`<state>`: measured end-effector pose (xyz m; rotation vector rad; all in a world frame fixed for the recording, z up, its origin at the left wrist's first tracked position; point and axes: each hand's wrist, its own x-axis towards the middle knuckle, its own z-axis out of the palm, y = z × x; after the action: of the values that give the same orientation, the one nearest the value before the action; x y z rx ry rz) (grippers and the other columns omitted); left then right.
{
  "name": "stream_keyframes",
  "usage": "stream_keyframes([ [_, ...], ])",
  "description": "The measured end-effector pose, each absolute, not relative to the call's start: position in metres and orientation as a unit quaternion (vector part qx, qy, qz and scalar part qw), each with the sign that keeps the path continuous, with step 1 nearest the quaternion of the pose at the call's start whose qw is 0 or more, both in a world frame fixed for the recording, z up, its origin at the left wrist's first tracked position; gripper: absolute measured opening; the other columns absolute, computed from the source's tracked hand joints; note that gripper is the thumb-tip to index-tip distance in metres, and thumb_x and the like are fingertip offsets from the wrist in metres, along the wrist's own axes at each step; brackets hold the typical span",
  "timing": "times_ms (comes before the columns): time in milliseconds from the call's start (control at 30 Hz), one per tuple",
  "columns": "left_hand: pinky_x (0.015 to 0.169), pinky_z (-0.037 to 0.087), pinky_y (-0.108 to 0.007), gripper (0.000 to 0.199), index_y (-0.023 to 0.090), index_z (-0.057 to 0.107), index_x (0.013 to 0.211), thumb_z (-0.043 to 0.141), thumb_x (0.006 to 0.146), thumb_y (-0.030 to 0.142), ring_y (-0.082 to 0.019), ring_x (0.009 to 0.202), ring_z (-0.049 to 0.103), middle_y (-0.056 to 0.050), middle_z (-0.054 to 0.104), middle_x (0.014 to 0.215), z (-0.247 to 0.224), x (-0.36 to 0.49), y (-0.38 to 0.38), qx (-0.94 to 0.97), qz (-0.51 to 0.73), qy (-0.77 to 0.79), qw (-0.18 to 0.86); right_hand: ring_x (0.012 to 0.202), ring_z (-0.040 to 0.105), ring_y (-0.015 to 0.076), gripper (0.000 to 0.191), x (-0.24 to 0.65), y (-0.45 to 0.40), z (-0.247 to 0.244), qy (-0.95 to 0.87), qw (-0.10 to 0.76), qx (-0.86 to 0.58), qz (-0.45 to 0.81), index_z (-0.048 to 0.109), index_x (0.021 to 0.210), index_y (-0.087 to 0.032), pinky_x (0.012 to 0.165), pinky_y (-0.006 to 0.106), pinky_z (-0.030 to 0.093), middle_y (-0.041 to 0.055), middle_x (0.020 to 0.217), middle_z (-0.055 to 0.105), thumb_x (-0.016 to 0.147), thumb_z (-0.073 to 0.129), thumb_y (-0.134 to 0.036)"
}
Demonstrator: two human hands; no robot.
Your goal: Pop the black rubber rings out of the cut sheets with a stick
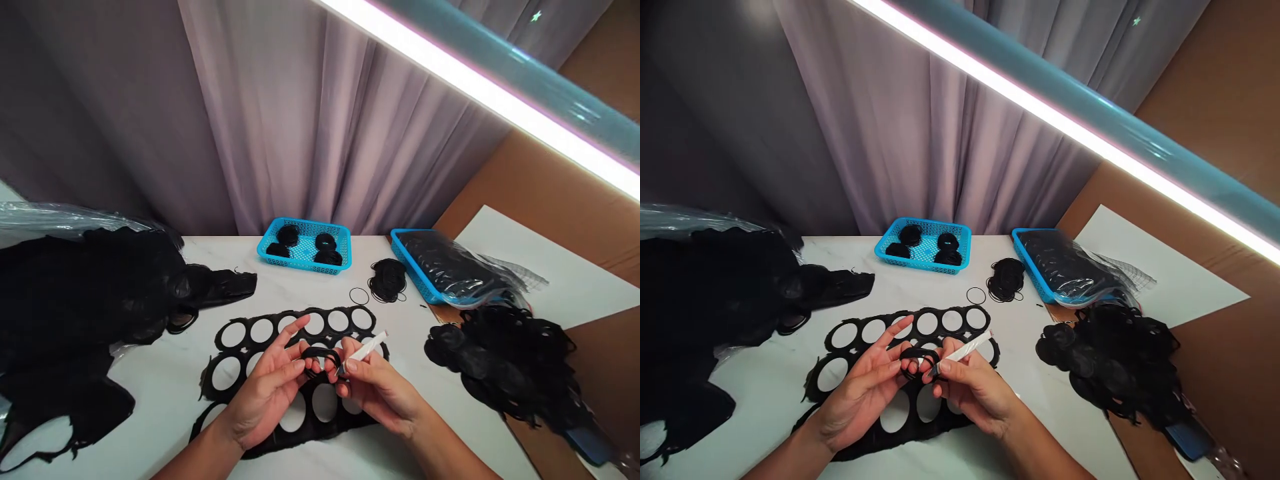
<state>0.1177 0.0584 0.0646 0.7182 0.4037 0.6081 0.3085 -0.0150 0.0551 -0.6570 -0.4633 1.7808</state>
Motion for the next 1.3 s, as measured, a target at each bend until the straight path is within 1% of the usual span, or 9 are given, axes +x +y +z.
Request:
stream_keyframes([
  [133,0.094,0.039,-0.037,0.057,0.025,0.046,0.142,0.06,0.088,0.01,-0.02,0.094,0.059,-0.003,0.054,0.094,0.066,0.117,0.059,0.361,0.29,0.166,0.871,0.078,0.062,0.0129,0.026,0.307,-0.018,0.055,-0.274,0.558,-0.296,0.725,0.055,0.076,-0.017,0.067,0.023,0.044,0.0055,0.087,0.067,0.078,0.08,-0.025],
  [367,0.08,0.041,-0.028,0.051,0.024,0.053,0.135,0.066,0.086,0.018,-0.014,0.081,0.054,-0.001,0.053,0.088,0.065,0.117,0.056,0.388,0.271,0.159,0.867,0.085,0.064,0.0168,0.022,0.303,-0.023,0.056,-0.318,0.546,-0.325,0.703,0.061,0.075,-0.018,0.069,0.027,0.045,0.0034,0.086,0.064,0.075,0.082,-0.025],
  [500,0.073,0.04,-0.022,0.05,0.026,0.053,0.134,0.069,0.086,0.023,-0.012,0.083,0.055,-0.002,0.055,0.097,0.08,0.118,0.07,0.431,0.269,0.222,0.832,0.104,0.058,0.0203,0.025,0.302,-0.017,0.056,-0.267,0.584,-0.367,0.673,0.061,0.074,-0.018,0.078,0.03,0.047,0.0075,0.112,0.063,0.075,0.082,-0.031],
  [600,0.07,0.043,-0.022,0.049,0.025,0.054,0.132,0.067,0.085,0.025,-0.014,0.086,0.058,-0.001,0.056,0.094,0.096,0.121,0.11,0.554,0.281,0.295,0.726,0.111,0.053,0.0209,0.022,0.307,-0.012,0.055,-0.219,0.592,-0.412,0.657,0.063,0.078,-0.018,0.084,0.03,0.045,0.0079,0.121,0.06,0.079,0.079,-0.034],
  [667,0.075,0.047,-0.027,0.048,0.021,0.052,0.131,0.063,0.084,0.024,-0.015,0.081,0.061,0.0,0.059,0.086,0.106,0.126,0.153,0.689,0.247,0.339,0.591,0.098,0.052,0.0176,0.022,0.311,-0.011,0.054,-0.224,0.592,-0.432,0.642,0.066,0.081,-0.018,0.08,0.028,0.044,0.0067,0.112,0.061,0.08,0.077,-0.037],
  [767,0.082,0.051,-0.034,0.047,0.016,0.052,0.129,0.063,0.084,0.018,-0.016,0.077,0.063,0.002,0.06,0.078,0.118,0.141,0.23,0.737,0.248,0.371,0.508,0.081,0.046,0.0143,0.024,0.315,-0.01,0.052,-0.256,0.594,-0.442,0.621,0.069,0.087,-0.019,0.075,0.028,0.041,0.0045,0.101,0.061,0.081,0.075,-0.041],
  [833,0.083,0.053,-0.038,0.041,0.015,0.053,0.129,0.063,0.09,0.022,-0.017,0.081,0.065,-0.002,0.063,0.089,0.123,0.153,0.278,0.761,0.252,0.4,0.445,0.076,0.044,0.0133,0.027,0.316,-0.01,0.05,-0.27,0.596,-0.443,0.613,0.069,0.087,-0.019,0.074,0.028,0.04,0.0041,0.099,0.061,0.08,0.075,-0.044],
  [933,0.085,0.054,-0.043,0.034,0.016,0.056,0.125,0.061,0.096,0.034,-0.023,0.102,0.063,-0.01,0.06,0.122,0.122,0.167,0.325,0.804,0.233,0.422,0.347,0.07,0.043,0.0126,0.034,0.315,-0.007,0.048,-0.268,0.607,-0.447,0.6,0.064,0.077,-0.018,0.07,0.028,0.039,0.0051,0.097,0.063,0.075,0.079,-0.048],
  [1300,0.086,0.054,-0.044,0.035,0.016,0.056,0.126,0.061,0.096,0.033,-0.023,0.104,0.063,-0.01,0.059,0.124,0.087,0.172,0.331,0.918,0.016,0.367,0.152,0.072,0.049,0.015,0.035,0.327,-0.005,0.067,-0.282,0.621,-0.449,0.577,0.057,0.07,-0.018,0.068,0.029,0.04,0.0064,0.092,0.065,0.074,0.079,-0.045],
])
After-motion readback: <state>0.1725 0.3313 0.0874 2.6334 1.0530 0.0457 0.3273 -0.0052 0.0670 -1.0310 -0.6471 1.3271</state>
